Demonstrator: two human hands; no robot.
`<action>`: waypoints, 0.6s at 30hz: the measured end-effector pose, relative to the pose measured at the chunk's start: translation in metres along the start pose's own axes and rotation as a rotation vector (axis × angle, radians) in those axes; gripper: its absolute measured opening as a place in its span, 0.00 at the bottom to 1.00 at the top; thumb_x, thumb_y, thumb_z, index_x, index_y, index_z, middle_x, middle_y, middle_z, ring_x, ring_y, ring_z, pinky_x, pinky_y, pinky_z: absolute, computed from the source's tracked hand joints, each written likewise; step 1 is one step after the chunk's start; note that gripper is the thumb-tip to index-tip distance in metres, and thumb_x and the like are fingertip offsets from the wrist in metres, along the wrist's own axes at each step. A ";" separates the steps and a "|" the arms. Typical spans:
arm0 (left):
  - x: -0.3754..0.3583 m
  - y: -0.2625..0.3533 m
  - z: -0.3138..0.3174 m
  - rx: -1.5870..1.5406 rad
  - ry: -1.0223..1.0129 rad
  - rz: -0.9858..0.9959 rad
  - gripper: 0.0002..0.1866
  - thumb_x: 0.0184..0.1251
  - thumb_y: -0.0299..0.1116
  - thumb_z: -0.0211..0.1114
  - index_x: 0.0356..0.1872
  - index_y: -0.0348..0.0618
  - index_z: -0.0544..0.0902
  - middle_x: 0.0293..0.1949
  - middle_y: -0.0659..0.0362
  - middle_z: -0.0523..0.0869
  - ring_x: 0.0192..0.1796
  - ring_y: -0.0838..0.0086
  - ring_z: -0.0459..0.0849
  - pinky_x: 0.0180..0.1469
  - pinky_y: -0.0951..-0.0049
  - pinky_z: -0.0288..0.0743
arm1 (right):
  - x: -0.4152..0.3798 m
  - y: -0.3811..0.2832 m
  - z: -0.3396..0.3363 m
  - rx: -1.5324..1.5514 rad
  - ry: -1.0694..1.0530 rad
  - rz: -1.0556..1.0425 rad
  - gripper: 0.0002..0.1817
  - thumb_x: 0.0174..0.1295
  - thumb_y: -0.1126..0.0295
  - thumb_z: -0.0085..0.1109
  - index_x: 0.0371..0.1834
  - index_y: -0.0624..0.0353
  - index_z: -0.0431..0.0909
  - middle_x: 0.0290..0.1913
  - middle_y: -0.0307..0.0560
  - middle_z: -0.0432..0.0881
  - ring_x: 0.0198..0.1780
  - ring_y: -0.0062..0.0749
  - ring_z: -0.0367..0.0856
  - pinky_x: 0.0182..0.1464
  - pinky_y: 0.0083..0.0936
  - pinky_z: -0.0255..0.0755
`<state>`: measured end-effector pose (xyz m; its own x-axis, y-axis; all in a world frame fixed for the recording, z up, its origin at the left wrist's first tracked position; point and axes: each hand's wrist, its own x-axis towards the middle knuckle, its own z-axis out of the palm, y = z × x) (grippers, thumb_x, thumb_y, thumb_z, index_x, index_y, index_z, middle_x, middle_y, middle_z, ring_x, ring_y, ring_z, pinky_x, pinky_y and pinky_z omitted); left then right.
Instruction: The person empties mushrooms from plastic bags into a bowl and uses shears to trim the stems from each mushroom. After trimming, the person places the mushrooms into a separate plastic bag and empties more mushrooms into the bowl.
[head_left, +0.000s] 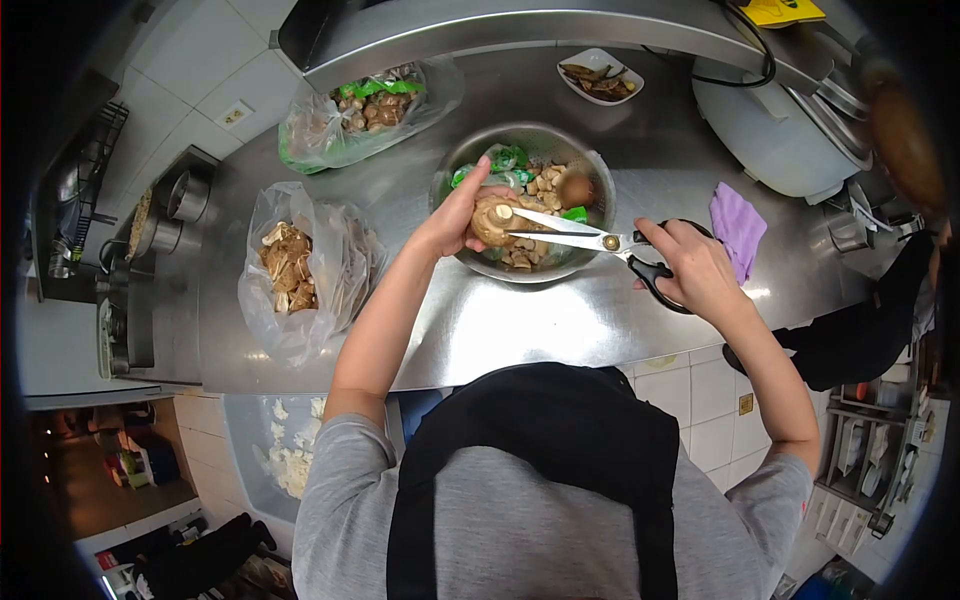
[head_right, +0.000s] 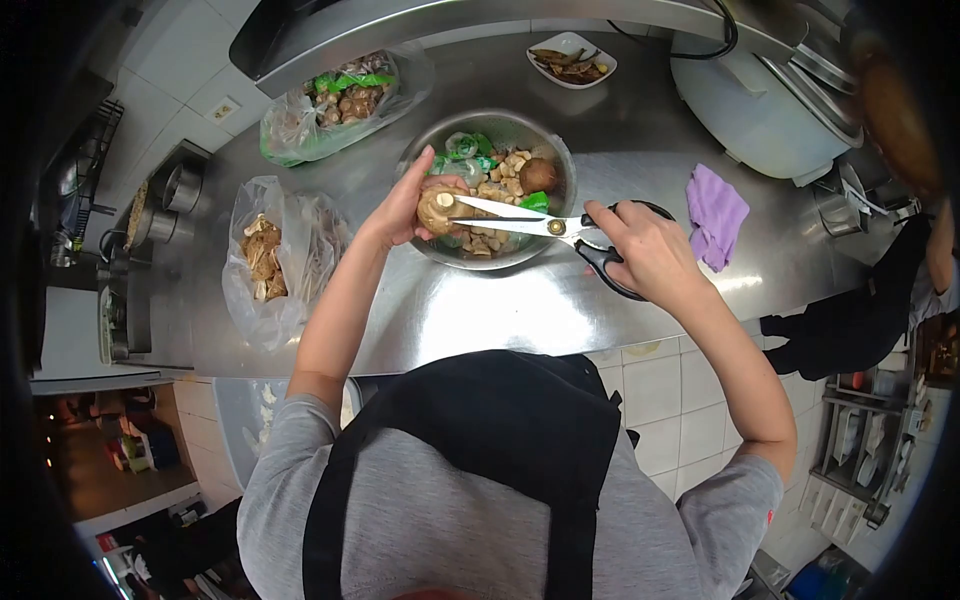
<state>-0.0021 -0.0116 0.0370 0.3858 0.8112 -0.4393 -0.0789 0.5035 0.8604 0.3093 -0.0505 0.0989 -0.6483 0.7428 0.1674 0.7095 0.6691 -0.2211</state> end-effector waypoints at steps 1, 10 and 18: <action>0.000 0.002 0.001 0.064 0.017 -0.021 0.39 0.62 0.69 0.31 0.37 0.40 0.74 0.22 0.59 0.81 0.17 0.77 0.80 0.07 0.89 0.59 | 0.000 -0.001 -0.002 -0.035 -0.035 0.002 0.33 0.41 0.61 0.69 0.53 0.57 0.69 0.30 0.48 0.72 0.35 0.44 0.75 0.34 0.37 0.69; 0.023 -0.018 -0.004 0.057 -0.115 -0.070 0.42 0.58 0.73 0.35 0.29 0.38 0.80 0.19 0.62 0.80 0.10 0.84 0.72 0.07 0.87 0.56 | 0.001 0.000 0.015 -0.090 -0.230 -0.012 0.25 0.46 0.70 0.62 0.50 0.61 0.67 0.29 0.53 0.75 0.31 0.47 0.78 0.33 0.37 0.73; 0.041 -0.014 0.001 0.040 -0.063 -0.084 0.38 0.62 0.68 0.37 0.36 0.39 0.77 0.27 0.60 0.82 0.25 0.80 0.81 0.18 0.78 0.77 | 0.002 0.024 0.020 -0.156 -0.104 -0.088 0.20 0.41 0.76 0.56 0.42 0.60 0.68 0.20 0.50 0.76 0.24 0.46 0.78 0.26 0.39 0.73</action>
<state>0.0155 0.0141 0.0069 0.4469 0.7459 -0.4940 -0.0080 0.5555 0.8315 0.3201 -0.0334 0.0747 -0.7287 0.6805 0.0771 0.6781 0.7327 -0.0571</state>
